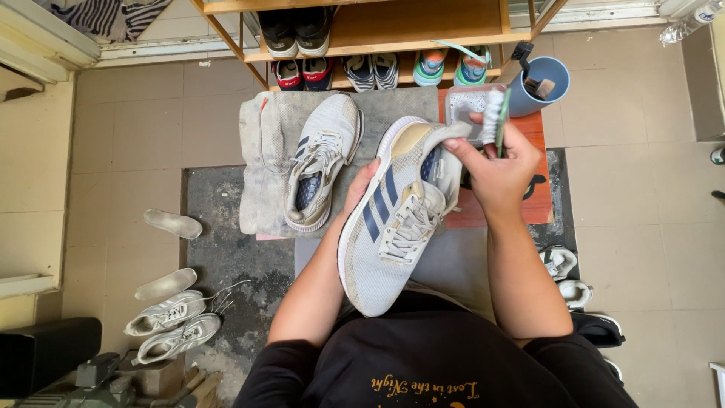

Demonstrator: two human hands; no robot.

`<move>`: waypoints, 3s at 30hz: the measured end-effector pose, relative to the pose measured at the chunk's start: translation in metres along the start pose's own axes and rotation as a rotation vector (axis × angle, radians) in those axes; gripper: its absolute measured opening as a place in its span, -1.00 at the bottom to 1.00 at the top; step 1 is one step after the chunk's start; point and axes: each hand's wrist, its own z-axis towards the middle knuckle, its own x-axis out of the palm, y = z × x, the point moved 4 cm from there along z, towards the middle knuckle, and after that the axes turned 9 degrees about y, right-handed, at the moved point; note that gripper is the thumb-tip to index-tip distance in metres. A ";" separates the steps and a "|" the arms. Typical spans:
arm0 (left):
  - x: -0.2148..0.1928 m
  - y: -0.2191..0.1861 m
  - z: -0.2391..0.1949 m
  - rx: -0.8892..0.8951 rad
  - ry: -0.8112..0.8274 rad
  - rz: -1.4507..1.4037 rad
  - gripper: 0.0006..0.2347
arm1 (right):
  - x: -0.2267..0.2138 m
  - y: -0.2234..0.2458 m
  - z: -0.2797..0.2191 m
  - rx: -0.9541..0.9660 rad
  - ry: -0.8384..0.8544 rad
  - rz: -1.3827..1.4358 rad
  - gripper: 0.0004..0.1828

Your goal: The person scrubs a white sneaker with a green brush, focusing on the upper mesh and the side stripes. They rotate the shoe to clean different areas and dip the brush into a container of liquid.

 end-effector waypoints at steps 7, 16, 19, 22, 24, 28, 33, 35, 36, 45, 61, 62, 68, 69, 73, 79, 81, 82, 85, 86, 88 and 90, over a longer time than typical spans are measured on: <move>-0.002 0.000 0.013 -0.001 -0.025 0.018 -0.49 | -0.006 -0.033 0.010 -0.312 0.108 -0.114 -0.36; -0.004 0.012 0.021 -0.004 -0.054 0.053 -0.48 | -0.003 -0.047 0.013 -0.162 0.154 -0.019 -0.58; -0.007 0.013 0.022 -0.004 -0.066 0.064 -0.48 | -0.001 -0.049 0.010 -0.070 0.164 0.097 -0.60; -0.012 0.011 0.024 -0.005 -0.087 0.071 -0.48 | 0.000 -0.040 0.004 -0.012 0.158 0.142 -0.64; -0.014 0.003 0.028 -0.009 -0.104 0.081 -0.47 | 0.002 -0.043 -0.002 0.101 0.140 0.285 -0.86; -0.017 0.002 0.022 -0.010 -0.114 0.101 -0.47 | 0.000 -0.024 -0.007 0.117 0.171 0.369 -0.79; -0.018 -0.017 0.006 -0.005 -0.285 0.689 -0.13 | -0.002 -0.035 -0.011 0.072 0.199 0.394 -0.82; -0.009 -0.019 0.002 0.104 -0.143 0.705 -0.33 | -0.001 -0.054 -0.014 0.091 0.192 0.449 -0.81; 0.000 -0.021 0.000 0.216 0.005 0.718 -0.52 | 0.000 -0.063 -0.015 0.104 0.185 0.504 -0.76; 0.011 -0.039 -0.002 0.372 0.098 1.014 -0.23 | 0.003 -0.081 -0.024 0.099 0.169 0.564 -0.73; 0.093 -0.055 -0.045 0.976 0.157 1.624 -0.22 | -0.013 -0.007 -0.030 -0.138 0.159 0.148 -0.79; 0.085 -0.054 -0.044 0.993 0.142 1.634 -0.24 | -0.010 -0.014 -0.033 -0.129 0.163 0.144 -0.80; 0.047 -0.050 -0.044 1.002 0.035 1.717 -0.21 | 0.002 -0.023 -0.052 -0.062 0.197 0.120 -0.79; 0.040 -0.049 -0.045 0.979 0.008 1.737 -0.19 | 0.004 -0.029 -0.057 -0.019 0.211 0.135 -0.77; 0.018 -0.048 -0.051 0.994 0.011 1.760 -0.19 | 0.013 -0.044 -0.081 0.056 0.236 0.147 -0.72; -0.005 -0.032 -0.048 0.724 -0.023 1.297 0.06 | 0.021 -0.067 -0.102 0.138 0.234 0.198 -0.71; -0.019 -0.020 -0.039 0.713 -0.078 1.025 0.10 | 0.023 -0.063 -0.099 0.135 0.193 0.220 -0.73; -0.028 -0.009 -0.030 0.715 -0.070 1.029 0.10 | 0.030 -0.061 -0.100 0.127 0.188 0.221 -0.73; -0.048 0.024 -0.012 0.575 -0.172 0.238 -0.44 | 0.042 -0.061 -0.109 0.152 0.147 0.278 -0.72; -0.034 0.026 -0.014 0.563 -0.129 0.163 -0.54 | 0.048 -0.065 -0.112 0.165 0.154 0.311 -0.72; -0.013 0.027 -0.014 0.545 -0.080 0.090 -0.61 | 0.057 -0.076 -0.118 0.173 0.154 0.342 -0.73; -0.012 0.020 -0.016 0.655 -0.363 0.238 -0.67 | 0.068 -0.093 -0.124 0.163 0.214 0.320 -0.77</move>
